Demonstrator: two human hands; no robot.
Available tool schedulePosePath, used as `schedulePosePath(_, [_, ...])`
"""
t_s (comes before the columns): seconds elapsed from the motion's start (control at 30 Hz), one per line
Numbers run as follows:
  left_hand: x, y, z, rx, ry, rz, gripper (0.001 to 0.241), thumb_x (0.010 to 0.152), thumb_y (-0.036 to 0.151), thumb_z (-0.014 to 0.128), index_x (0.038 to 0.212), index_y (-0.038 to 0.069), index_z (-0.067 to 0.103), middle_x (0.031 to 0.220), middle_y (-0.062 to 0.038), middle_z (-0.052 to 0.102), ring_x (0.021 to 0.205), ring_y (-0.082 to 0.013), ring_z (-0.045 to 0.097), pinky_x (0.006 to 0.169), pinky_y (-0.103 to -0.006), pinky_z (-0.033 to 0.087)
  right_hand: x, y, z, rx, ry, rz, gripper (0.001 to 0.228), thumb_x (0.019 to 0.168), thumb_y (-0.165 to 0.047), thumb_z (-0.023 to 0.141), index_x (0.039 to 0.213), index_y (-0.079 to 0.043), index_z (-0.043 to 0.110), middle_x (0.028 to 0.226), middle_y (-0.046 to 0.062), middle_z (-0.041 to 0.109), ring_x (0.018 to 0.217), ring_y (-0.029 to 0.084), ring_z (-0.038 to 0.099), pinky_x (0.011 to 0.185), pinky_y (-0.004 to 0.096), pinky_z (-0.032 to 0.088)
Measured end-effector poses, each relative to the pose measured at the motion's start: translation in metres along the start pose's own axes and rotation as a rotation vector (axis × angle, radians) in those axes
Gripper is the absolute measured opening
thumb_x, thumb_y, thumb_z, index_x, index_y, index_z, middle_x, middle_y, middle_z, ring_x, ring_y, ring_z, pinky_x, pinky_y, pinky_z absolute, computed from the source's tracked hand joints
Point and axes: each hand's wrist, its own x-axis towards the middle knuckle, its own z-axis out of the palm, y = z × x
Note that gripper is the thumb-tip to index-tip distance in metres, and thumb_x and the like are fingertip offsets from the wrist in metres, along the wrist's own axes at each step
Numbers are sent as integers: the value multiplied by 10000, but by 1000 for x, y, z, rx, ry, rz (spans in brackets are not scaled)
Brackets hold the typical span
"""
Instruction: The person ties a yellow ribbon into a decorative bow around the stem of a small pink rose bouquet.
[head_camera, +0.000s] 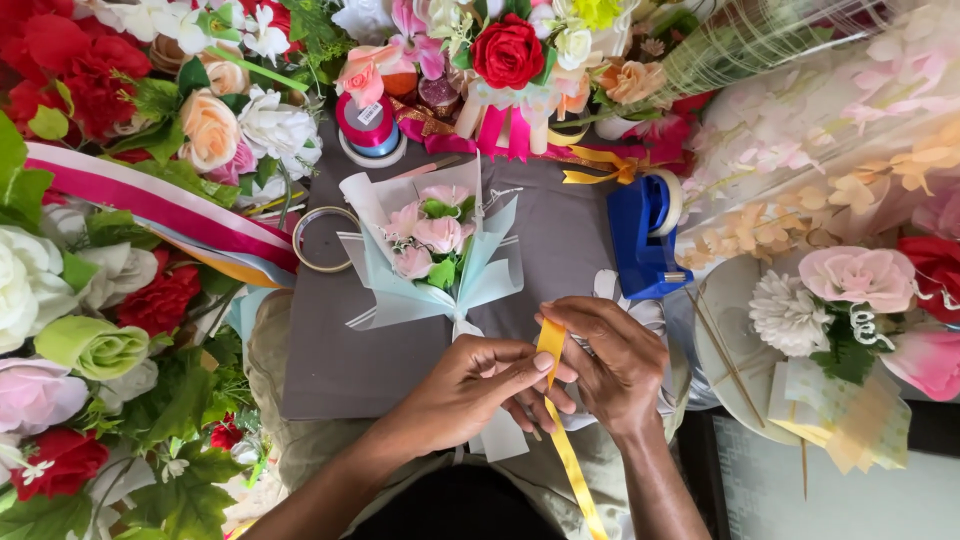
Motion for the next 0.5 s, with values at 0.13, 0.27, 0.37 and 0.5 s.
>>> schedulePosePath(0.13, [3, 0, -2, -13, 35, 36, 386, 1003, 314, 562, 1107, -3, 755, 913, -200, 792, 744, -244, 780, 649, -303, 630, 0, 2, 2, 18, 2, 39, 166, 981, -121, 652, 1069, -1, 725, 1005, 154, 752, 863, 247, 781, 736, 288, 645])
schedulePosePath(0.27, [8, -1, -6, -50, 48, 101, 423, 993, 334, 577, 1167, -11, 747, 858, -207, 768, 676, -244, 751, 615, -304, 615, -3, 6, 5, 73, -35, 127, 271, 991, -219, 629, 1123, 2, 714, 1043, 157, 752, 920, 268, 775, 786, 315, 633])
schedulePosePath(0.37, [8, 3, -13, 22, 86, 76, 367, 967, 339, 621, 1073, 17, 764, 828, -153, 764, 654, -201, 735, 587, -283, 607, -3, 12, -5, 118, -88, 270, 227, 971, -142, 631, 1123, -7, 732, 1059, 134, 778, 946, 234, 784, 823, 298, 634])
schedulePosePath(0.5, [6, -3, -27, -7, 119, 17, 452, 1041, 362, 597, 784, 17, 734, 692, -170, 745, 515, -229, 716, 434, -276, 560, 17, 11, -20, 308, -73, 275, 87, 825, 78, 759, 898, 32, 772, 779, 164, 757, 717, 251, 741, 734, 440, 606])
